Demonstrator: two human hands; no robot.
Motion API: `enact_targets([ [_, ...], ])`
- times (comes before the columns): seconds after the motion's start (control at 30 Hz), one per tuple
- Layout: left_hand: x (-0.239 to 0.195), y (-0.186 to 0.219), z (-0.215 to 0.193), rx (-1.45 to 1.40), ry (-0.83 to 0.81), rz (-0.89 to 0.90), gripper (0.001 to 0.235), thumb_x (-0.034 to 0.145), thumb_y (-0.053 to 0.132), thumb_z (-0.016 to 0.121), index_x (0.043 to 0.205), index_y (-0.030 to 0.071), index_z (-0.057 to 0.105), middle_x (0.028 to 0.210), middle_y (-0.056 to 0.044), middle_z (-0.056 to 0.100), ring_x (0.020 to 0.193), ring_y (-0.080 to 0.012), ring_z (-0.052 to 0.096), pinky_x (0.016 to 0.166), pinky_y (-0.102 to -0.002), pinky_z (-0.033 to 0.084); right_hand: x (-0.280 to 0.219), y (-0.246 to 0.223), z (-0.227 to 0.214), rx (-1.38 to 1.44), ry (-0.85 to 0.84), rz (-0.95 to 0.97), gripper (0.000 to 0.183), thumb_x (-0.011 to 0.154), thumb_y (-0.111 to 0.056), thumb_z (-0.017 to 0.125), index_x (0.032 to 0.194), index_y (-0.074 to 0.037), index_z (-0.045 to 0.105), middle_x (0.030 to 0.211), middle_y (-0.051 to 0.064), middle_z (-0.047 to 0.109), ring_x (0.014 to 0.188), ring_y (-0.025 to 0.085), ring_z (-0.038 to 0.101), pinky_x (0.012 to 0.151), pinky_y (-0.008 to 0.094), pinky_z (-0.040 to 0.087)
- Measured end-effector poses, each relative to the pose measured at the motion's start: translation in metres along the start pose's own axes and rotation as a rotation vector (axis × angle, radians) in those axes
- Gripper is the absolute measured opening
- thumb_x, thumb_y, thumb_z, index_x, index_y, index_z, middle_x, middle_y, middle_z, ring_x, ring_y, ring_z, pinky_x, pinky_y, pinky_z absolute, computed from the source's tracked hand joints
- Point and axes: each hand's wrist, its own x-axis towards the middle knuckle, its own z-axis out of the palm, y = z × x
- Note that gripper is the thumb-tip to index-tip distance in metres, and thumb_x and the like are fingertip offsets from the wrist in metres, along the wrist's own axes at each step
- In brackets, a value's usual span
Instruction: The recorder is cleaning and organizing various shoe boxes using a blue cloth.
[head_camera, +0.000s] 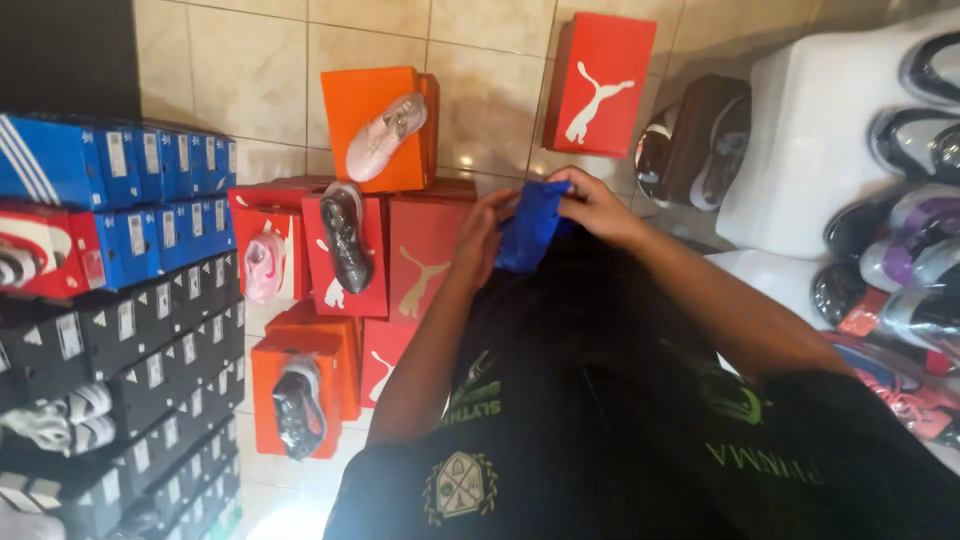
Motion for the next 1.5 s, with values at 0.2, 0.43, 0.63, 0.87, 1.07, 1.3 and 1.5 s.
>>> enact_targets([
  [0.2,-0.018,-0.048,-0.034,0.388,0.002,0.037,0.053,0.101,0.033,0.072,0.145,0.005,0.060,0.142,-0.019,0.060,0.131,-0.0307,0.055,0.113,-0.048,0.041,0.025,-0.019,0.005,-0.176,-0.222,-0.033,0.020,0.099,-0.009,0.072,0.118,-0.009,0.067,0.096,0.002,0.068,0.088,0.012,0.061,0.081,0.031,0.054],
  [0.43,0.021,-0.019,0.041,0.229,0.235,0.257,0.035,0.103,0.024,0.071,0.135,0.011,0.066,0.120,-0.007,0.073,0.109,-0.0141,0.067,0.100,-0.038,0.055,0.038,-0.076,-0.026,0.318,-0.120,0.128,0.050,0.101,-0.018,0.067,0.146,-0.011,0.045,0.120,0.006,0.064,0.102,0.014,0.068,0.089,0.030,0.060],
  [0.63,0.042,-0.009,0.090,-0.409,0.300,0.552,0.037,0.113,0.021,0.050,0.148,0.011,0.054,0.137,-0.013,0.066,0.123,-0.0250,0.066,0.107,-0.046,0.053,0.068,-0.074,-0.068,0.255,-0.337,0.189,0.071,0.098,-0.047,0.067,0.152,-0.010,0.041,0.132,0.011,0.058,0.121,0.023,0.061,0.103,0.042,0.053],
  [0.87,-0.027,-0.003,0.091,-0.782,0.344,0.894,0.063,0.108,0.059,0.045,0.154,0.015,0.048,0.151,-0.017,0.056,0.140,-0.0365,0.053,0.122,-0.057,0.037,0.064,-0.079,-0.027,-0.157,-0.939,0.229,0.076,0.082,-0.036,0.086,0.146,-0.009,0.058,0.135,0.011,0.063,0.122,0.022,0.058,0.107,0.047,0.048],
  [1.07,-0.103,-0.046,0.070,-0.420,0.989,0.875,0.075,0.090,0.013,0.086,0.152,0.015,0.045,0.137,-0.018,0.061,0.122,-0.0288,0.061,0.110,-0.052,0.050,0.029,-0.143,0.074,-0.687,-1.277,-0.386,0.044,0.082,-0.036,0.090,0.109,-0.006,0.075,0.108,0.013,0.070,0.103,0.033,0.067,0.093,0.042,0.052],
  [1.3,-0.179,-0.125,0.035,-1.098,0.716,0.978,0.056,0.084,0.041,0.067,0.132,0.014,0.066,0.126,-0.019,0.071,0.114,-0.0382,0.069,0.107,-0.057,0.053,-0.002,-0.102,0.132,-0.046,-1.425,0.447,0.063,0.098,-0.037,0.069,0.149,-0.004,0.050,0.147,0.005,0.056,0.134,0.017,0.051,0.117,0.044,0.041],
  [1.5,-0.271,-0.153,-0.009,-1.142,0.637,1.031,0.062,0.077,0.047,0.064,0.127,0.011,0.070,0.123,-0.020,0.072,0.111,-0.0403,0.070,0.107,-0.057,0.053,-0.044,-0.060,0.202,-0.418,-1.458,0.514,0.059,0.072,-0.011,0.092,0.126,-0.007,0.071,0.105,0.005,0.076,0.092,0.015,0.073,0.074,0.034,0.061],
])
